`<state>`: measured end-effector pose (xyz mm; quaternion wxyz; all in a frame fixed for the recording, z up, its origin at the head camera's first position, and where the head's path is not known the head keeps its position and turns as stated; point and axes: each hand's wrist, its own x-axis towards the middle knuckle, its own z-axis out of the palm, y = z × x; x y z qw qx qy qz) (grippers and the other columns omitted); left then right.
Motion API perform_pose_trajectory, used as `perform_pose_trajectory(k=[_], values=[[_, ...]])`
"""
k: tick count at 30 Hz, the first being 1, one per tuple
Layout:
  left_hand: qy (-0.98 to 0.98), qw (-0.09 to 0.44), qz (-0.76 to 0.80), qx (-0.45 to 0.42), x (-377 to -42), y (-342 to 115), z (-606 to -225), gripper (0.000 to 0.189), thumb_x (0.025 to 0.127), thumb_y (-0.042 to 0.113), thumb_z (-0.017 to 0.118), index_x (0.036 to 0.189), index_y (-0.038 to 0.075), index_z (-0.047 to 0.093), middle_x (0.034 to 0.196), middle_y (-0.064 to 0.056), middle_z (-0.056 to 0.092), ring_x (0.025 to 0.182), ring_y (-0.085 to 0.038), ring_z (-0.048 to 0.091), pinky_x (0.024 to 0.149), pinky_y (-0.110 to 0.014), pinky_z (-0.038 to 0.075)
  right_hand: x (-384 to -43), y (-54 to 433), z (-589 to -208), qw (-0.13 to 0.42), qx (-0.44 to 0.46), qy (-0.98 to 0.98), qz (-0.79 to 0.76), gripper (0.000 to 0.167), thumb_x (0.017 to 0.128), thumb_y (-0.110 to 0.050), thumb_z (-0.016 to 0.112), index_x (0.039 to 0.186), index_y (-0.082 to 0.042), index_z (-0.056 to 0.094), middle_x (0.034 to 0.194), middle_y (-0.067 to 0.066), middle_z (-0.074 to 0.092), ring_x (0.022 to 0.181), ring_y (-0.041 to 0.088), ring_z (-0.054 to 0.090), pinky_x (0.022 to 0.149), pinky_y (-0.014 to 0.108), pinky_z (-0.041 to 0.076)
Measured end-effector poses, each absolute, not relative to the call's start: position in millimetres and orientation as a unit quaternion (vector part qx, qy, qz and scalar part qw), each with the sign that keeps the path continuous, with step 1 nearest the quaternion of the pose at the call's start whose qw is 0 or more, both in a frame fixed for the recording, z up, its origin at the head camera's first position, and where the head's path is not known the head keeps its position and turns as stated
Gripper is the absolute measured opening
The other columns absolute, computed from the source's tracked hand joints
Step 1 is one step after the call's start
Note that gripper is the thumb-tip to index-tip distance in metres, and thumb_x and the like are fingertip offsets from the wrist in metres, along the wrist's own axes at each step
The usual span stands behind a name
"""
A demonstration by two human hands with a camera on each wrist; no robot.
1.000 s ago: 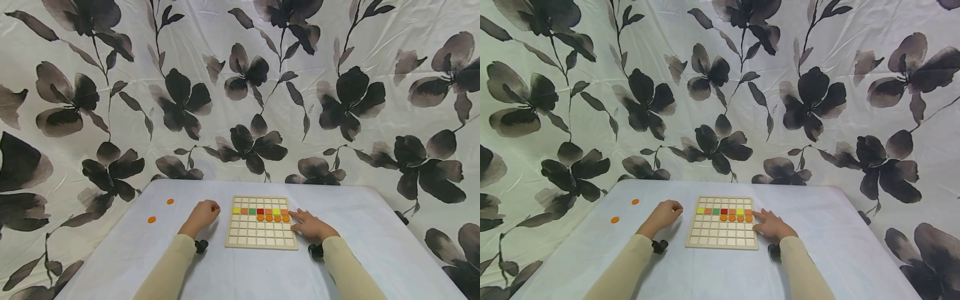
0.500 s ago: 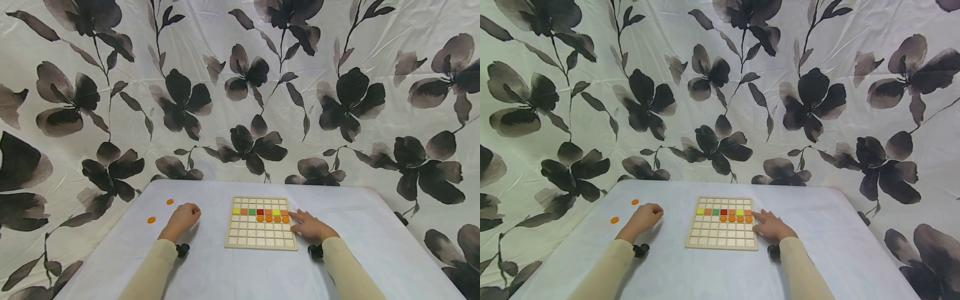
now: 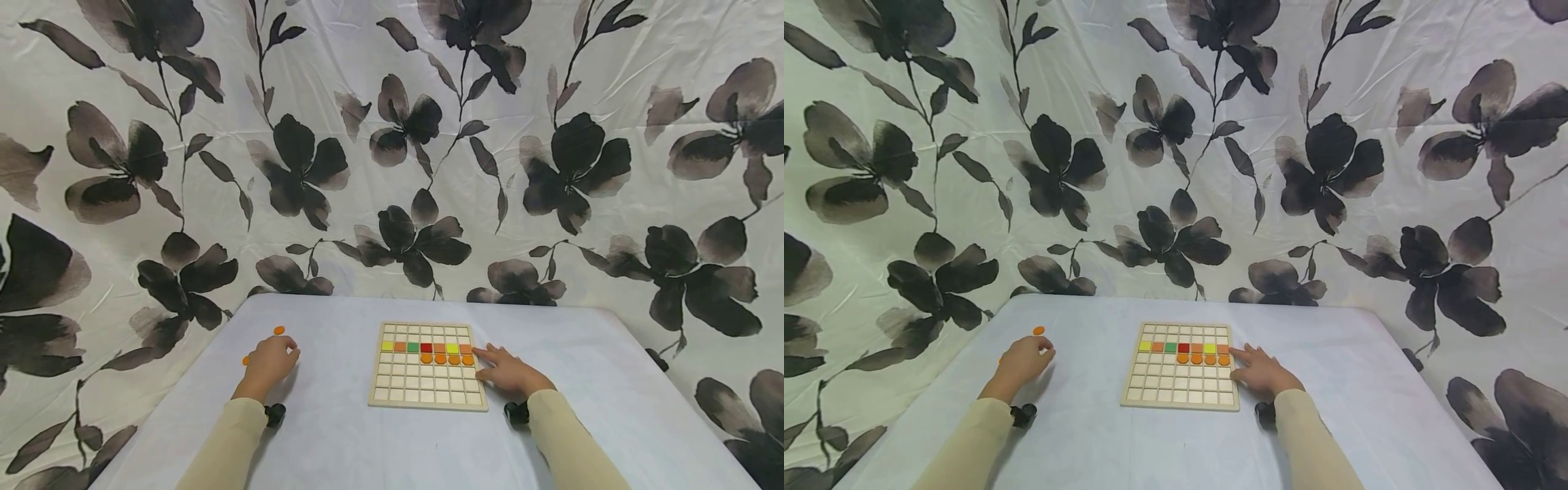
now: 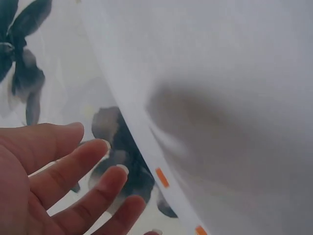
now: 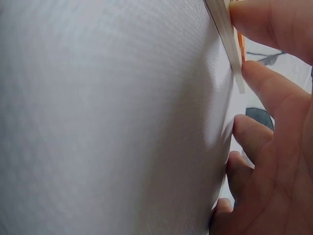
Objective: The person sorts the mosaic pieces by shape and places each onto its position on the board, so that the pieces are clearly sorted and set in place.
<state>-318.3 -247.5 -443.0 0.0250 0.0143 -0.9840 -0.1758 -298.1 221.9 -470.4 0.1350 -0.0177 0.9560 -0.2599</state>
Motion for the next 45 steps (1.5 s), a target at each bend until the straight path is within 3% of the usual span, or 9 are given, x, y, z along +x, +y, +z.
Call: perform_pose_trajectory(k=[11,21,33,45], values=[[-0.986,0.036,-0.159,0.037,-316,-276,-445,0.030,0.091,0.017,0.056,0.115,0.001,0.065,0.119,-0.029,0.059,0.105,-0.049,0.055,0.081,-0.061,0.045,-299,222,-472,0.137,-0.021,0.956,-0.258,0.063,0.090,-0.038,0.059,0.148,-0.022,0.041,0.160,0.017,0.022,0.146,0.047,0.010,0.109,0.073,0.012],[-0.983,0.008,-0.178,0.053,-317,-292,-444,0.037,0.090,0.013,0.054,0.122,-0.003,0.059,0.122,-0.033,0.053,0.112,-0.054,0.049,0.086,-0.065,0.043,-300,224,-472,0.143,-0.018,0.953,-0.268,0.064,0.089,-0.039,0.059,0.149,-0.023,0.040,0.160,0.016,0.021,0.147,0.045,0.010,0.110,0.072,0.011],[-0.980,-0.041,-0.184,0.054,-320,-301,-443,0.038,0.090,0.006,0.051,0.126,-0.008,0.054,0.131,-0.033,0.051,0.122,-0.052,0.046,0.099,-0.061,0.040,-302,224,-473,0.143,-0.015,0.952,-0.269,0.063,0.090,-0.037,0.060,0.148,-0.023,0.040,0.160,0.016,0.020,0.147,0.046,0.009,0.109,0.073,0.011],[-0.986,-0.044,-0.153,0.049,-319,-303,-438,0.034,0.089,0.003,0.051,0.119,-0.011,0.057,0.121,-0.033,0.056,0.114,-0.050,0.052,0.094,-0.060,0.044,-298,222,-470,0.134,-0.026,0.958,-0.253,0.061,0.092,-0.035,0.058,0.148,-0.021,0.040,0.159,0.019,0.022,0.146,0.047,0.010,0.112,0.070,0.011]])
